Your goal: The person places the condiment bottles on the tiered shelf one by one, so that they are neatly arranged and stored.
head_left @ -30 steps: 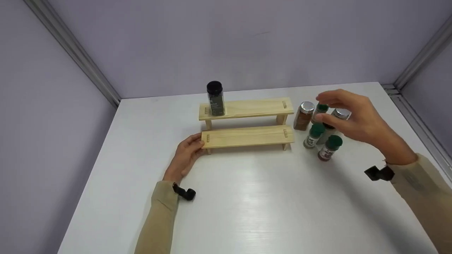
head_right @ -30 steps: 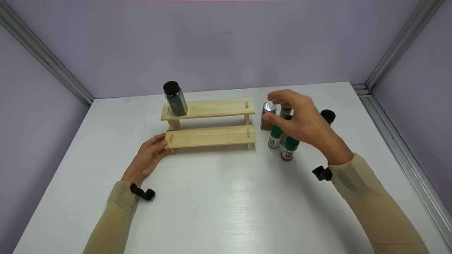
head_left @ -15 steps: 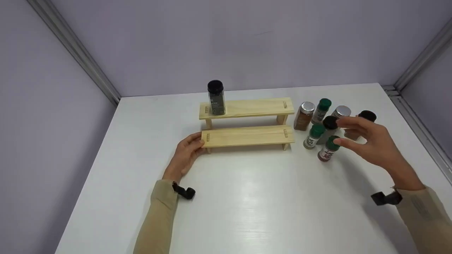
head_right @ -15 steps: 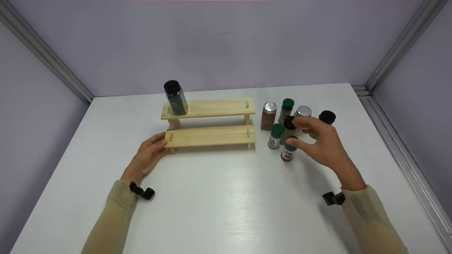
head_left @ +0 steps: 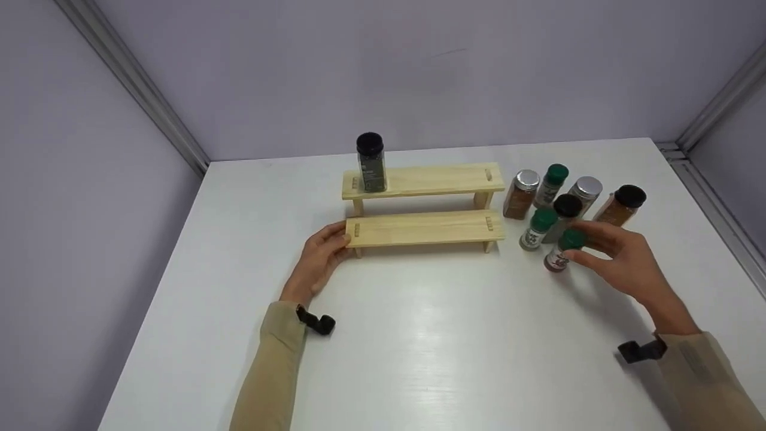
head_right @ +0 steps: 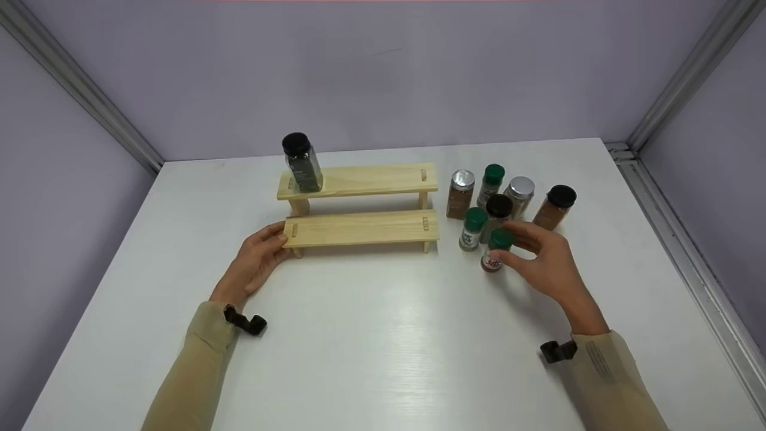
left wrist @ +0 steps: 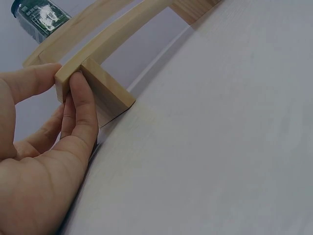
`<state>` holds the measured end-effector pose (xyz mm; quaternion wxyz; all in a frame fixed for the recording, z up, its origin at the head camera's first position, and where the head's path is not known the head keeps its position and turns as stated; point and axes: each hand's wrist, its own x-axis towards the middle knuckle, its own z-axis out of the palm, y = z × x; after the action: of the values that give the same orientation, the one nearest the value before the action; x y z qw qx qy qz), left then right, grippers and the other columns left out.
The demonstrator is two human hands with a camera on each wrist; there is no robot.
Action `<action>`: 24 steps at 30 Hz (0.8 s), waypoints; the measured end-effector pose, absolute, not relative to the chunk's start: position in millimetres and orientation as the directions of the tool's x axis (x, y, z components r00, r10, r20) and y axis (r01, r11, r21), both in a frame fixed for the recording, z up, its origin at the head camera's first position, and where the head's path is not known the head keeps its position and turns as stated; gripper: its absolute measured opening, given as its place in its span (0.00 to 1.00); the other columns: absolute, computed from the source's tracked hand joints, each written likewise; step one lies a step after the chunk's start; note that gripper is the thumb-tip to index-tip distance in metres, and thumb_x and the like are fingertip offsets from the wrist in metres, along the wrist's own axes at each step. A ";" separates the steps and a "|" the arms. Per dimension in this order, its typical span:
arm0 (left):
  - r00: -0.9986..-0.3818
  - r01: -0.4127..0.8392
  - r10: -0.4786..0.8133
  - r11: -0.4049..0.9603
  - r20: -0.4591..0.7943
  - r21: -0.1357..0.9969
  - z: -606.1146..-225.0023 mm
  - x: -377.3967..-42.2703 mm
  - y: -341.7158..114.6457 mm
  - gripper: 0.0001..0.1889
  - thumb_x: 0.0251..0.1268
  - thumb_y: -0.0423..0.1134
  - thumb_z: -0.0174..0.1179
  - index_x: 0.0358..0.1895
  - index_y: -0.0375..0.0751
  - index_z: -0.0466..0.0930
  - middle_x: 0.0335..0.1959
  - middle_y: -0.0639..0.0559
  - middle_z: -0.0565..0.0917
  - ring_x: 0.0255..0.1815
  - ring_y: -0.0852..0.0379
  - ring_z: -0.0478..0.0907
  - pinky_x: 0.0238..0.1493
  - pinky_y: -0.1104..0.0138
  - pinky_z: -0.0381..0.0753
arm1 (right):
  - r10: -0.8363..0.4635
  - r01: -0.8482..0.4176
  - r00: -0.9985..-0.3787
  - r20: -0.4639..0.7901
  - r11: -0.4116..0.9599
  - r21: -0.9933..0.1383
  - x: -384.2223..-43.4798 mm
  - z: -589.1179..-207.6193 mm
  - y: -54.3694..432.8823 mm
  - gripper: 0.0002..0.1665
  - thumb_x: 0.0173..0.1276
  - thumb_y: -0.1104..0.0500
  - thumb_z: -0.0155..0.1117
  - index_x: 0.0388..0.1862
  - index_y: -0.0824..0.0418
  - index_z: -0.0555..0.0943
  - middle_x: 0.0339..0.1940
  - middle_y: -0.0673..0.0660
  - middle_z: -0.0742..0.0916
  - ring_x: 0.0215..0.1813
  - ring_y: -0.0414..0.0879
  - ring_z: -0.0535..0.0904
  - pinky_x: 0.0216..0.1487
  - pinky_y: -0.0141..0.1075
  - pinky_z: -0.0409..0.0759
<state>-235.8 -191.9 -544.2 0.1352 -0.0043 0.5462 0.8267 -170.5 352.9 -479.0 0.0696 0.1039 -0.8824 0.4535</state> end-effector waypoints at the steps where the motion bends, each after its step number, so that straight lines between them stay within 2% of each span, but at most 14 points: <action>1: -0.963 -0.227 0.221 -0.364 -0.152 0.903 -544.1 -236.0 -191.8 0.25 0.82 0.31 0.58 0.77 0.32 0.68 0.68 0.39 0.76 0.63 0.51 0.81 0.59 0.66 0.86 | -0.116 -0.234 -0.972 0.205 0.566 -0.791 -170.2 -480.3 353.3 0.33 0.67 0.64 0.80 0.70 0.67 0.81 0.54 0.33 0.86 0.54 0.21 0.82 0.57 0.17 0.80; 9: -0.964 -0.221 0.220 -0.363 -0.147 0.905 -544.0 -235.9 -191.5 0.25 0.82 0.31 0.58 0.76 0.31 0.69 0.67 0.38 0.77 0.64 0.50 0.81 0.60 0.65 0.86 | -0.107 -0.168 -0.986 0.131 0.543 -0.823 -170.0 -489.2 359.6 0.30 0.69 0.62 0.79 0.67 0.68 0.82 0.50 0.30 0.87 0.51 0.22 0.84 0.51 0.17 0.82; 16: -0.965 -0.229 0.206 -0.371 -0.161 0.900 -544.8 -236.0 -191.2 0.25 0.81 0.30 0.59 0.76 0.32 0.70 0.64 0.42 0.80 0.58 0.54 0.83 0.56 0.68 0.85 | -0.137 -0.202 -0.978 0.155 0.458 -0.866 -172.2 -491.5 361.3 0.25 0.70 0.67 0.76 0.64 0.71 0.83 0.48 0.35 0.90 0.50 0.28 0.88 0.50 0.21 0.85; 24: -0.964 -0.236 0.209 -0.375 -0.166 0.896 -544.4 -236.0 -190.0 0.25 0.80 0.30 0.59 0.76 0.32 0.70 0.66 0.40 0.78 0.60 0.52 0.82 0.58 0.67 0.86 | -0.151 -0.225 -0.973 0.176 0.435 -0.872 -172.4 -490.9 360.5 0.23 0.70 0.69 0.75 0.63 0.72 0.83 0.48 0.37 0.91 0.49 0.30 0.89 0.50 0.22 0.86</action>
<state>-236.0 -190.0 -544.4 0.1340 -0.0125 0.5425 0.8292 -172.4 360.5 -490.9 0.0357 0.1113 -0.8462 0.5198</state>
